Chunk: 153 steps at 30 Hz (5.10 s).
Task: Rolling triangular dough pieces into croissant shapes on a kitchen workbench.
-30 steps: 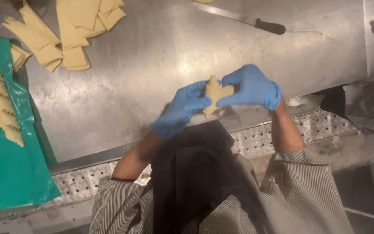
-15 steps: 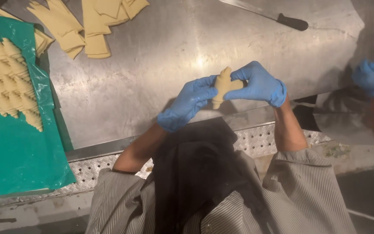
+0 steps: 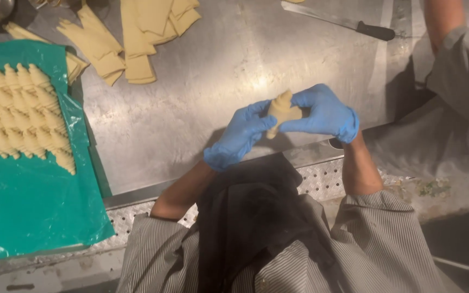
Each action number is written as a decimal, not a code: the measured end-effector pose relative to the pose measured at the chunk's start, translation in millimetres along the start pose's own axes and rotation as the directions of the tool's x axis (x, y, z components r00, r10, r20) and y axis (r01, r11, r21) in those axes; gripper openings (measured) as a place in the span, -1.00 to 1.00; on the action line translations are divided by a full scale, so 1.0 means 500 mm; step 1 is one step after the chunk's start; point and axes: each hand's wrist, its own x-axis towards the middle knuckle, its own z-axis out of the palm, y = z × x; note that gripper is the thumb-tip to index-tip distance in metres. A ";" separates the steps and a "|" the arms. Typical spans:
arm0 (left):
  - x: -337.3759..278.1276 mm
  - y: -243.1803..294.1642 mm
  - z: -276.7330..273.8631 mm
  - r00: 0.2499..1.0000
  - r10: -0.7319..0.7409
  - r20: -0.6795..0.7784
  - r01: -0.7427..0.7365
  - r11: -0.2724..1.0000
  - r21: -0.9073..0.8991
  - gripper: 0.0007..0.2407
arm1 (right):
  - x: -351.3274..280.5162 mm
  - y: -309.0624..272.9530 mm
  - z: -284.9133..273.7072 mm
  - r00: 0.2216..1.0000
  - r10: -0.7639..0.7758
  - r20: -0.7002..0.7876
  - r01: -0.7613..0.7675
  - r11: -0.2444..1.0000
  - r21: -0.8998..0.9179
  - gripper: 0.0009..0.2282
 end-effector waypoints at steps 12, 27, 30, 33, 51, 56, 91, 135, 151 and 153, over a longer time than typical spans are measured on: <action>0.003 0.046 0.004 0.999 0.029 -0.033 -0.028 1.000 0.012 -0.50 | 0.046 -0.032 -0.028 0.992 -0.112 -0.058 0.107 0.990 -0.093 -0.64; 0.008 0.058 0.011 0.997 0.077 0.025 -0.074 0.991 -0.110 -0.43 | 0.061 0.004 -0.039 0.998 0.023 -0.052 -0.029 0.992 -0.123 -0.71; 0.001 0.085 0.041 0.995 0.100 0.000 -0.100 0.994 -0.047 -0.43 | 0.075 -0.032 -0.037 0.996 -0.064 -0.061 0.067 0.996 0.052 -0.75; 0.000 0.087 0.037 0.988 0.151 -0.006 -0.151 0.983 -0.109 -0.44 | 0.063 -0.009 -0.048 0.990 -0.067 -0.122 0.051 0.991 -0.127 -0.72; -0.011 0.080 0.038 0.987 0.161 0.029 -0.151 0.965 -0.214 -0.44 | 0.061 -0.040 -0.037 0.985 -0.108 -0.133 0.099 0.993 -0.071 -0.70; -0.039 0.046 -0.021 0.981 0.187 0.046 -0.170 0.954 -0.248 -0.48 | 0.076 -0.061 0.012 0.985 -0.104 -0.137 0.105 0.994 0.000 -0.72; -0.108 0.136 0.002 0.981 0.148 0.125 -0.104 0.945 -0.309 -0.44 | 0.052 -0.108 0.095 0.933 0.100 -0.345 -0.017 0.972 0.235 -0.83; -0.009 0.037 0.034 0.959 0.261 -0.111 -0.254 0.964 0.073 -0.45 | 0.036 0.062 0.077 0.946 0.076 -0.315 0.104 0.849 0.518 -0.99; -0.649 0.108 -0.667 0.550 0.416 -0.724 -0.283 0.909 0.307 -0.59 | 0.437 -0.104 0.717 0.895 0.258 0.363 -0.419 0.766 0.488 -0.49; -0.703 0.098 -0.808 0.203 0.619 -0.758 -0.271 0.780 0.564 -0.64 | 0.432 -0.089 0.712 0.859 0.423 0.288 -0.510 0.658 0.555 -0.51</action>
